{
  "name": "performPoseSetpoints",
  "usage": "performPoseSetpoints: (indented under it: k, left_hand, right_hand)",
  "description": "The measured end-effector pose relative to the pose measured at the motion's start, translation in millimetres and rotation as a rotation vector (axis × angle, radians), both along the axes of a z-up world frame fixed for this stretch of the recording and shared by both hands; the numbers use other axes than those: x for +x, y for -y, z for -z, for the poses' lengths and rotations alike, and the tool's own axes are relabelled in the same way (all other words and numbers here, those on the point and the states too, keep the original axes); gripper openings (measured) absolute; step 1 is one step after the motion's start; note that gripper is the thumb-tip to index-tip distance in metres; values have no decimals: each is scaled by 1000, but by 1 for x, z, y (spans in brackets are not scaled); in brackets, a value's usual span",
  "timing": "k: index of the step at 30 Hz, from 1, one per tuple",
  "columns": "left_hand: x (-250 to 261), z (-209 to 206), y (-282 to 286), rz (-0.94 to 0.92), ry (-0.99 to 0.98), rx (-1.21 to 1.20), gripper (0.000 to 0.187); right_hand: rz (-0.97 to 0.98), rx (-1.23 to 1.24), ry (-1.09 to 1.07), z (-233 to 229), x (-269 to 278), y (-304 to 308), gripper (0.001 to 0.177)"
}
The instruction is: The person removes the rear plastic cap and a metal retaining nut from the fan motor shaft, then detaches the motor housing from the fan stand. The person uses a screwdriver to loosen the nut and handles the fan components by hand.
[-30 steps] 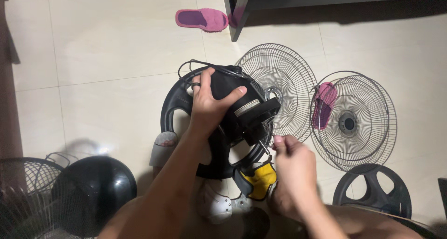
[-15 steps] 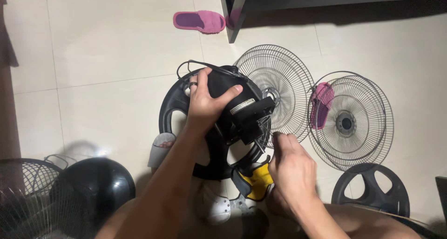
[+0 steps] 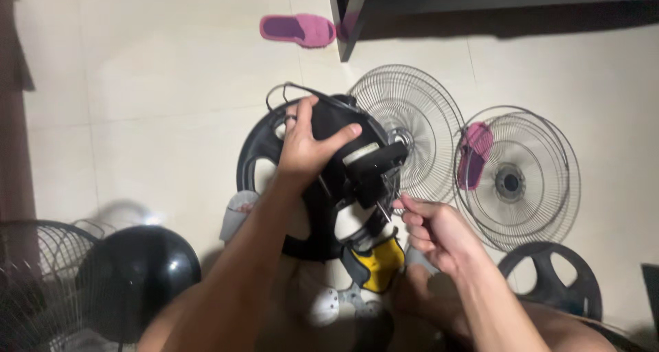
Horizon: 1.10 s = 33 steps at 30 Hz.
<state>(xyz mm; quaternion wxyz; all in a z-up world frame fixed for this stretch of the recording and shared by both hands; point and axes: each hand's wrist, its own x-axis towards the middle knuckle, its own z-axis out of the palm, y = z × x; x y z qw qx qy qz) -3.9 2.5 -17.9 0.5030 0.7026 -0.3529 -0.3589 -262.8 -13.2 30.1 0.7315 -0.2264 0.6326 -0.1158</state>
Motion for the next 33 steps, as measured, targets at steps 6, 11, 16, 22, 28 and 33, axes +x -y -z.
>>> performPoseSetpoints:
  k: [6,11,16,22,28,33]
  left_hand:
    - [2,4,8,8,37,-19,89]
    - [3,6,4,21,31,-37,86]
    - [2,5,7,-5,69,16,89]
    - [1,8,2,13,108,-14,91]
    - [6,0,11,-5,110,62,94]
    - [4,-19,6,-26,82,150,94]
  right_hand:
    - [-643,-989,-733,-30,28,-35,21]
    - [-923,-1408,-1017,-28,21,-39,37]
    - [-672,-1476,-961,3,24,-42,17]
    - [25,29,73,24,-2,-5,26]
    - [-84,-58,-8,1,8,11,28]
    - [-133,-173,4,-21,24,-6,25]
